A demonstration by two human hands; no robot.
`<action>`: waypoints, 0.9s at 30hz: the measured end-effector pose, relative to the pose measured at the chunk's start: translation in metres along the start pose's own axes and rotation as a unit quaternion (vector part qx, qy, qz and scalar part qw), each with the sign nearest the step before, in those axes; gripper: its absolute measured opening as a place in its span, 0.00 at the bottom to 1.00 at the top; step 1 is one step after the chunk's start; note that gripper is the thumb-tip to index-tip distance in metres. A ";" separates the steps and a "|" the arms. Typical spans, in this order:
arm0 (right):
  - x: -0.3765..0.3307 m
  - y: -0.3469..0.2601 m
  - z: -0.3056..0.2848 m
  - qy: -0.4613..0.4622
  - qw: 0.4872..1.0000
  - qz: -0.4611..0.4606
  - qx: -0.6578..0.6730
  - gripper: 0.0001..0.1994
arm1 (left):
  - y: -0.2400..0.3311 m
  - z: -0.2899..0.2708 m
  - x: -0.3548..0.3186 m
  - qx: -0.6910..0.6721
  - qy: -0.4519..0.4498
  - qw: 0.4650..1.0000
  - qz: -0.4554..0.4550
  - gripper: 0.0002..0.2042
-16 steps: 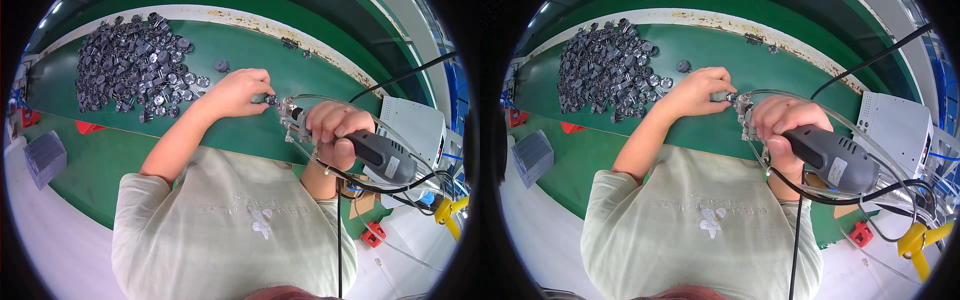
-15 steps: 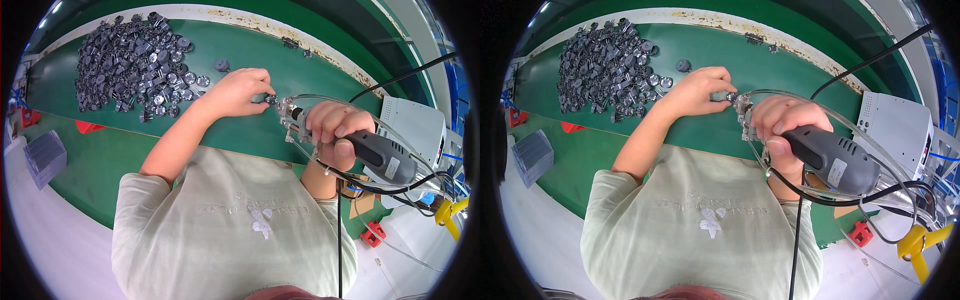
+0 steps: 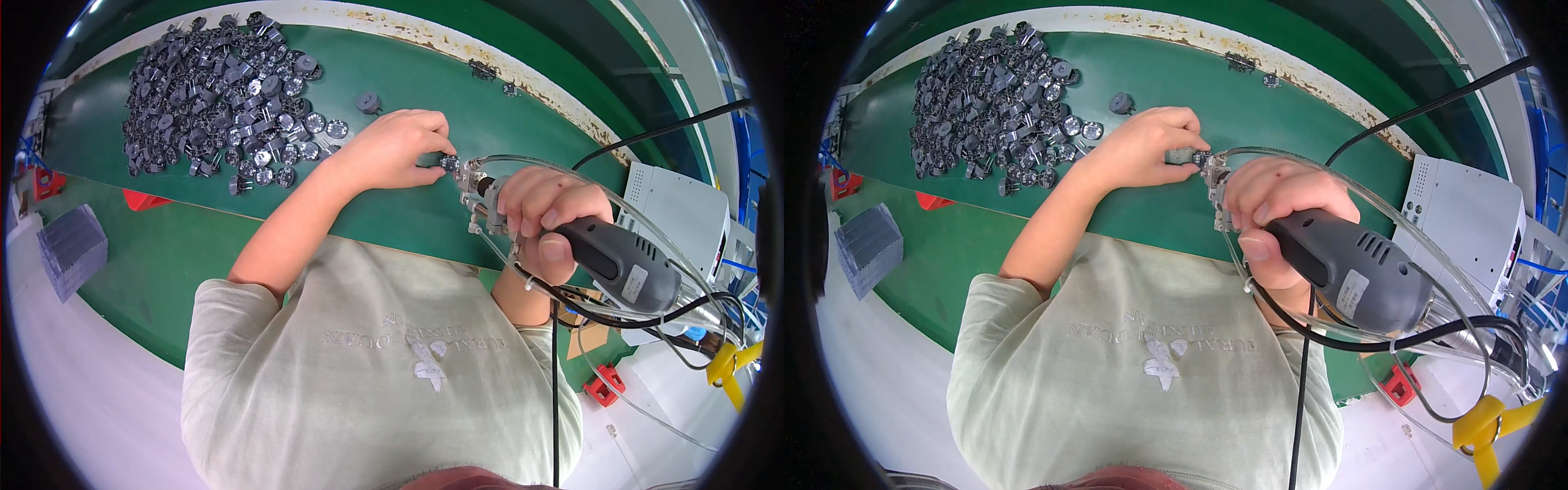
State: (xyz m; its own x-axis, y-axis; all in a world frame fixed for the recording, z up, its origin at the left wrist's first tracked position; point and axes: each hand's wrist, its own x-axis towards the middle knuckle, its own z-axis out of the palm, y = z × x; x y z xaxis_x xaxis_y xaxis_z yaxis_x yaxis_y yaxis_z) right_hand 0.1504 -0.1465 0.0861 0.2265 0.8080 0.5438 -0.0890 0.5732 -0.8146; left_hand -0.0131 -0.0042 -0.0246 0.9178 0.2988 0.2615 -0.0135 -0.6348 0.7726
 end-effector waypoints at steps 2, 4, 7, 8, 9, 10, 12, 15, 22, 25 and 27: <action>0.001 0.001 0.002 -0.003 1.000 -0.001 0.007 0.14 | -0.001 0.000 0.000 0.002 0.004 1.000 0.003 0.14; 0.003 -0.002 0.005 -0.005 0.999 0.018 -0.026 0.13 | -0.001 0.001 -0.001 0.003 0.002 1.000 0.000 0.14; 0.006 -0.003 0.010 -0.005 0.998 0.031 -0.049 0.13 | 0.001 -0.001 -0.001 0.001 -0.007 1.000 -0.011 0.14; 0.006 -0.002 0.011 -0.004 0.998 0.033 -0.053 0.13 | 0.001 -0.001 -0.001 0.000 -0.008 1.000 -0.012 0.14; 0.006 -0.001 0.010 -0.016 0.999 0.028 -0.044 0.12 | 0.001 -0.001 -0.001 -0.001 -0.010 1.000 -0.013 0.14; 0.007 0.000 0.007 -0.028 0.999 0.022 -0.035 0.12 | 0.000 0.000 -0.001 -0.002 -0.008 1.000 -0.009 0.14; 0.008 0.003 0.006 -0.049 0.998 0.017 -0.043 0.13 | -0.001 0.001 -0.002 -0.003 -0.003 1.000 0.001 0.14; 0.012 0.002 0.011 -0.073 0.993 0.026 -0.087 0.14 | 0.001 0.000 0.000 0.006 -0.021 1.000 0.003 0.13; 0.005 0.003 0.014 -0.010 0.999 0.024 -0.032 0.15 | 0.003 0.000 0.002 0.023 -0.005 1.000 0.020 0.11; 0.006 -0.021 -0.001 0.018 0.997 -0.064 0.027 0.16 | 0.014 -0.014 0.005 0.032 -0.041 0.999 -0.003 0.11; 0.007 -0.045 -0.014 0.017 0.994 -0.100 0.028 0.20 | 0.020 -0.033 0.014 0.035 -0.060 0.997 -0.044 0.11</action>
State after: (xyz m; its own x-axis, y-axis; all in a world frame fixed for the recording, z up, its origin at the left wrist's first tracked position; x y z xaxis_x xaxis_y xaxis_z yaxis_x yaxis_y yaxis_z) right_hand 0.1691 -0.1686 0.1241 0.2779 0.6728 0.6856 -0.0919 0.7291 -0.6782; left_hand -0.0136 0.0105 0.0133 0.9550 0.2708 0.1210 0.0922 -0.6589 0.7465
